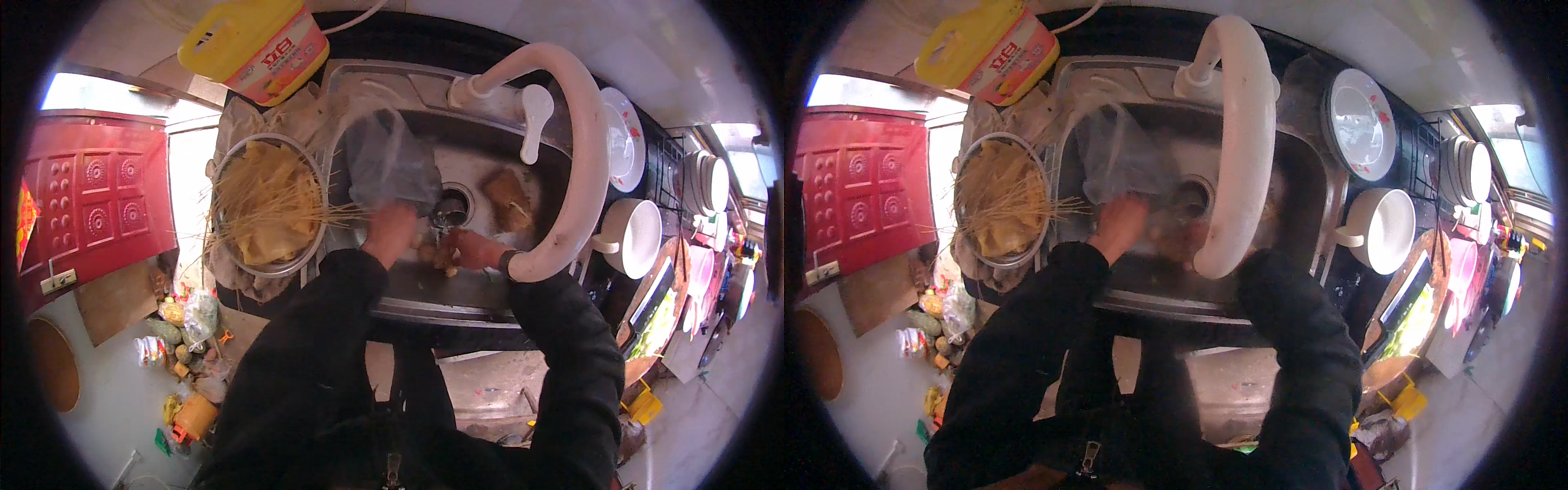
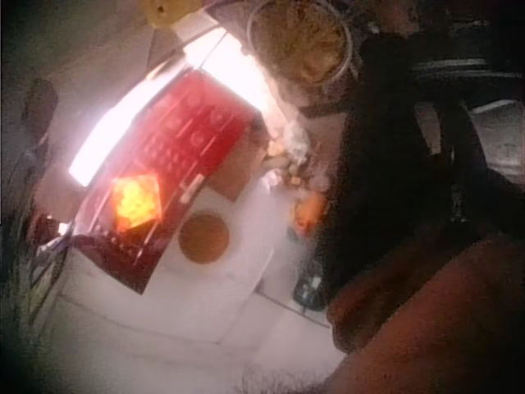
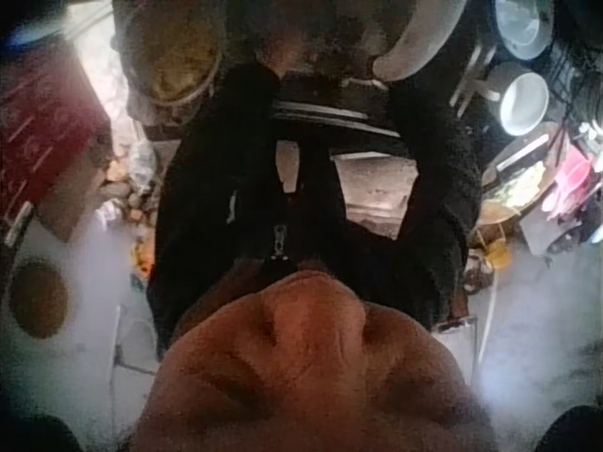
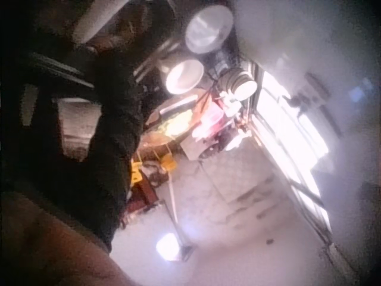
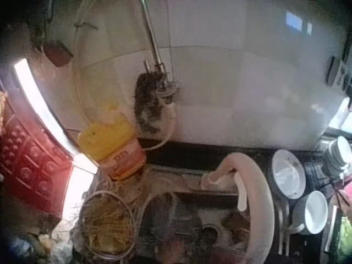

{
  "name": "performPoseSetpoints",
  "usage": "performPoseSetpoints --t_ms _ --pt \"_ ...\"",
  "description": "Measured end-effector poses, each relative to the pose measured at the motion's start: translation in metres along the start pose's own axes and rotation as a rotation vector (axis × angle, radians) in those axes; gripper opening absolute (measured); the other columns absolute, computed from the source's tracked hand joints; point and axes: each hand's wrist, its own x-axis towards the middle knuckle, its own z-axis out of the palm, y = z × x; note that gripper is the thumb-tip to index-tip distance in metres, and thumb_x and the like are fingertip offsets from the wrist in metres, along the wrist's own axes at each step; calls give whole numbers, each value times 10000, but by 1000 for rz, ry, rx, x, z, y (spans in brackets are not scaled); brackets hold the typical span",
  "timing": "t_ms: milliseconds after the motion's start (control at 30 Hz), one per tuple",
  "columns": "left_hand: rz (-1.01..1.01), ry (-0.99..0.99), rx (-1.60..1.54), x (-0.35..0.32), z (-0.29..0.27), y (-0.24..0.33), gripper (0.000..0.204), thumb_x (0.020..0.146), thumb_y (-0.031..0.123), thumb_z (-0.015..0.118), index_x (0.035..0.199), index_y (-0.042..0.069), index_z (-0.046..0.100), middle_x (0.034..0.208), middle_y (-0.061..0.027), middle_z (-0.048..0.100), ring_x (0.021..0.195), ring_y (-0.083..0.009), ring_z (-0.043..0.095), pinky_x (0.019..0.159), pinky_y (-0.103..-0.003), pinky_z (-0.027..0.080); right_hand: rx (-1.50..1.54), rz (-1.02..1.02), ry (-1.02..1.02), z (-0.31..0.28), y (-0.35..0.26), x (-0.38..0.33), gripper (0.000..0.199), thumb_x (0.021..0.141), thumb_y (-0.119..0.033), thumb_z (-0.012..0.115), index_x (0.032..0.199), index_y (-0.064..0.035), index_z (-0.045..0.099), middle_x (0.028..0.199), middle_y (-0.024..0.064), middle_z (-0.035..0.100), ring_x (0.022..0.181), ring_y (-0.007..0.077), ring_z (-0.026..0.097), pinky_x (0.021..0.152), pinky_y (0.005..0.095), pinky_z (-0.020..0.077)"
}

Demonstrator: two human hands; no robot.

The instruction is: The person sits on a low stool and peels garlic cloves one by one, placing the peeled cloves into a plastic bag. The person then moves to a kitchen sink to wash the bag and hands.

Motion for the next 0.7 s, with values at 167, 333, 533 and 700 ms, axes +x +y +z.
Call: performPoseSetpoints --t_ms 167,333,533,700 --pt "168 -1 -252 -6 38 0 264 804 129 625 1041 28 682 1044 -205 676 997 -380 652 844 -490 530 -276 437 83 9 34 -36 361 902 -271 631 1228 -117 641 1176 181 624 1159 355 579 948 445 501" --pt "201 -302 -340 18 76 -7 340 816 84 634 1153 43 661 1131 -218 668 1093 -402 621 903 -492 507 52 147 8 49 26 -8 373 891 -193 592 1248 -89 617 1157 218 633 1083 371 607 919 464 495" --pt "167 -133 -367 31 98 -4 468 841 124 630 1299 48 568 1212 -210 641 1126 -401 606 944 -473 493 -310 140 226 11 7 27 223 837 -115 588 1046 -91 663 1075 176 671 832 399 674 677 488 541" --pt "152 -207 -455 42 120 -2 563 812 226 722 1290 17 512 1305 -235 549 1165 -412 582 959 -491 489 -459 -83 196 -20 -3 29 314 824 -51 561 1124 -100 641 1042 175 667 772 384 676 633 472 546"
